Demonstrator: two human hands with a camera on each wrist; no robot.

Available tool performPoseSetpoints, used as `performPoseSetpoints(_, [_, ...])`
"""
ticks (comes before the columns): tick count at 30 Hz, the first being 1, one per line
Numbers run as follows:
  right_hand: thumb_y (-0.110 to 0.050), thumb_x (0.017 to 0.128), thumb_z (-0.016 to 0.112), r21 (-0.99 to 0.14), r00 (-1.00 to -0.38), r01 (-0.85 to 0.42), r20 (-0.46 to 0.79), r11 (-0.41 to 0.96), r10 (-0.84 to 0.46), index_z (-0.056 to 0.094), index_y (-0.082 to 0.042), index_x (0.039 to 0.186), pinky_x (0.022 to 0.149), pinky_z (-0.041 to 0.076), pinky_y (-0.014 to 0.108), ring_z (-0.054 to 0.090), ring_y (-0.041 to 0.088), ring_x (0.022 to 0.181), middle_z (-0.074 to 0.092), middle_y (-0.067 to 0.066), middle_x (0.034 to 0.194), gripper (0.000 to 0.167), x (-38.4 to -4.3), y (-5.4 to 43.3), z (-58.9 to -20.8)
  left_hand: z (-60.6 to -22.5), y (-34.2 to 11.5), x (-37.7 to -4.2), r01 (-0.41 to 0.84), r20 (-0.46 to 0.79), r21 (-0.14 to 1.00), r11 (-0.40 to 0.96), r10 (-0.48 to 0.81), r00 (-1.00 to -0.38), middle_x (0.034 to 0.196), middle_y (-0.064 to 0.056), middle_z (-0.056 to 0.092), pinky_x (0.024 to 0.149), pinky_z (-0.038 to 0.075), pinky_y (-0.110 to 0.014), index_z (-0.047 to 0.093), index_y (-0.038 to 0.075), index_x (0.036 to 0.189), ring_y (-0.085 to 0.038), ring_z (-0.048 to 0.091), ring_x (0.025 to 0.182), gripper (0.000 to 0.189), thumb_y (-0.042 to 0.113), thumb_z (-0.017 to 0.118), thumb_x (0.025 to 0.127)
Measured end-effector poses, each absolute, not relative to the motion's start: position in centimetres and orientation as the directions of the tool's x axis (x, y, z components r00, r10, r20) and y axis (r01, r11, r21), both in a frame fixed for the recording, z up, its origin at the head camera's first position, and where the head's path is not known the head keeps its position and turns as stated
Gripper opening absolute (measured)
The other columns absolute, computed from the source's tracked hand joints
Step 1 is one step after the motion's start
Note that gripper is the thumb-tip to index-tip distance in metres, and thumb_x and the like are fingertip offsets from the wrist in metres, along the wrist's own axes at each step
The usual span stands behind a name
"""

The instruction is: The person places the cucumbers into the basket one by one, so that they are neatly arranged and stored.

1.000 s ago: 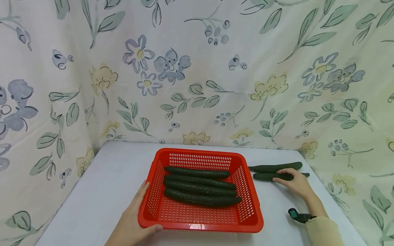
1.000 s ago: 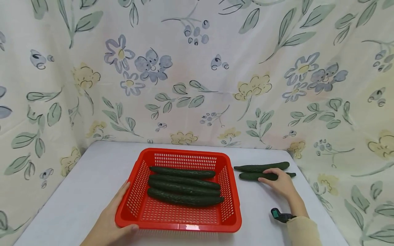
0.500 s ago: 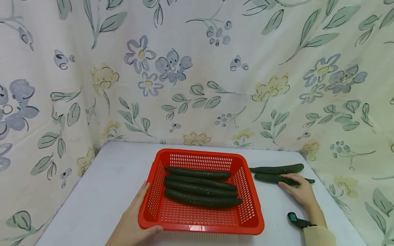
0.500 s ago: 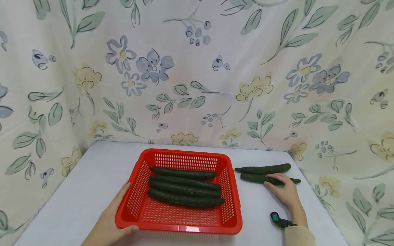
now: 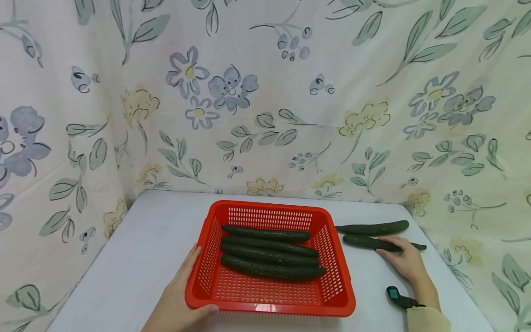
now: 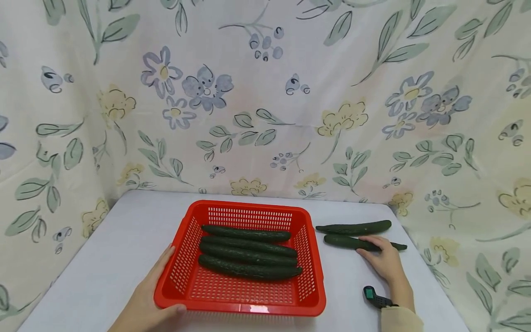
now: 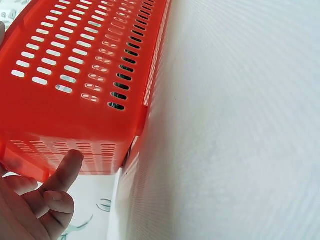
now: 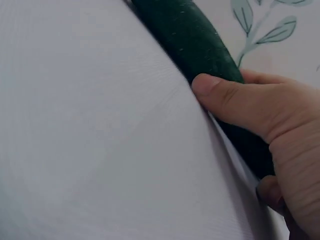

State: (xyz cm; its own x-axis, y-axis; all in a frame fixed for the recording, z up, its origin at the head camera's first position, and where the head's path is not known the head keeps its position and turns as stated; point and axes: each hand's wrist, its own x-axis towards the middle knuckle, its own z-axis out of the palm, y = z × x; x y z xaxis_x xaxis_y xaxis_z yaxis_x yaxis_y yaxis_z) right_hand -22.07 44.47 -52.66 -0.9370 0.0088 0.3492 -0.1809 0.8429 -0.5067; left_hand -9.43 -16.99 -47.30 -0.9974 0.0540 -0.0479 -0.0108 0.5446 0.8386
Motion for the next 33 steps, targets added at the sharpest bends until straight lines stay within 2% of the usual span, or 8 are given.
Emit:
performPoseSetpoints(7, [-0.026,0.085,0.092,-0.492,-0.924,-0.162,0.38,0.856,0.043,0.08,-0.01,0.118,0.096,0.048,0.034,0.061,0.027,0.116,0.074,0.017,0.123,0.038,-21.8,44.5,-53.0,-47.4,-17.1,-9.5,0.0,-0.038,0.829,0.559,0.057,-0.998,0.177,-0.005,0.019,0.089,0.065,-0.041,0.013,0.03,0.171,-0.036,0.048,0.143,0.129,0.056,0.092,0.072])
performPoseSetpoints(10, [-0.026,0.084,0.093,-0.505,-0.918,-0.161,0.393,0.848,0.06,0.081,-0.011,0.117,0.096,0.044,0.021,0.059,0.008,0.113,0.075,0.017,0.123,0.038,-21.6,44.5,-52.9,-47.4,-17.1,-9.6,0.001,-0.038,0.83,0.557,0.059,-0.998,0.177,-0.005,0.019,0.089,0.065,-0.04,0.013,0.03,0.171,-0.036,0.048,0.143,0.129,0.056,0.093,0.072])
performPoseSetpoints(13, [-0.025,0.083,0.093,-0.523,-0.913,-0.163,0.401,0.837,0.073,0.081,-0.01,0.117,0.092,0.035,0.008,0.048,-0.014,0.109,0.075,0.018,0.123,0.039,-21.4,44.5,-52.8,-47.4,-17.1,-9.6,0.006,-0.034,0.831,0.556,0.062,-0.998,0.177,-0.005,0.019,0.088,0.065,-0.039,0.013,0.03,0.171,-0.036,0.048,0.143,0.129,0.056,0.093,0.072])
performPoseSetpoints(16, [-0.027,0.084,0.093,-0.542,-0.918,-0.15,0.387,0.827,0.087,0.081,-0.009,0.118,0.091,0.031,0.003,0.039,-0.024,0.108,0.075,0.02,0.124,0.04,-21.3,44.4,-52.6,-47.4,-17.1,-9.6,0.01,-0.032,0.835,0.55,0.068,-0.997,0.177,-0.006,0.019,0.087,0.065,-0.038,0.013,0.029,0.171,-0.036,0.048,0.143,0.129,0.055,0.093,0.073])
performPoseSetpoints(20, [-0.033,0.089,0.089,-0.574,-0.939,-0.092,0.323,0.814,0.121,0.079,-0.01,0.124,0.101,0.042,0.017,0.054,-0.005,0.117,0.072,0.02,0.131,0.043,-21.2,44.3,-52.1,-47.2,-17.1,-9.6,-0.017,-0.058,0.84,0.542,0.059,-0.997,0.177,-0.004,0.018,0.088,0.065,-0.039,0.012,0.03,0.171,-0.035,0.049,0.142,0.131,0.056,0.093,0.071])
performPoseSetpoints(22, [-0.034,0.091,0.086,-0.605,-0.947,-0.073,0.293,0.793,0.136,0.077,-0.008,0.127,0.11,0.047,0.037,0.06,0.018,0.127,0.069,0.022,0.136,0.045,-21.3,44.2,-51.7,-47.1,-17.1,-9.6,-0.03,-0.069,0.838,0.545,0.051,-0.996,0.177,-0.002,0.018,0.088,0.065,-0.039,0.012,0.032,0.171,-0.034,0.049,0.141,0.132,0.057,0.093,0.07])
performPoseSetpoints(25, [-0.036,0.093,0.084,-0.642,-0.955,-0.053,0.257,0.765,0.15,0.074,-0.006,0.131,0.11,0.043,0.067,0.054,0.048,0.134,0.065,0.025,0.141,0.049,-21.4,44.1,-51.0,-47.0,-17.1,-9.6,-0.036,-0.073,0.835,0.549,0.047,-0.996,0.177,-0.002,0.018,0.088,0.065,-0.039,0.012,0.032,0.171,-0.033,0.049,0.141,0.133,0.058,0.093,0.07])
performPoseSetpoints(33, [-0.041,0.094,0.083,-0.7,-0.963,0.003,0.189,0.714,0.19,0.071,-0.008,0.136,0.112,0.039,0.072,0.047,0.052,0.141,0.06,0.024,0.147,0.056,-21.1,43.8,-49.6,-47.1,-17.0,-9.6,-0.036,-0.077,0.828,0.559,0.05,-0.996,0.177,-0.001,0.019,0.088,0.065,-0.039,0.012,0.031,0.171,-0.033,0.049,0.141,0.133,0.059,0.093,0.069])
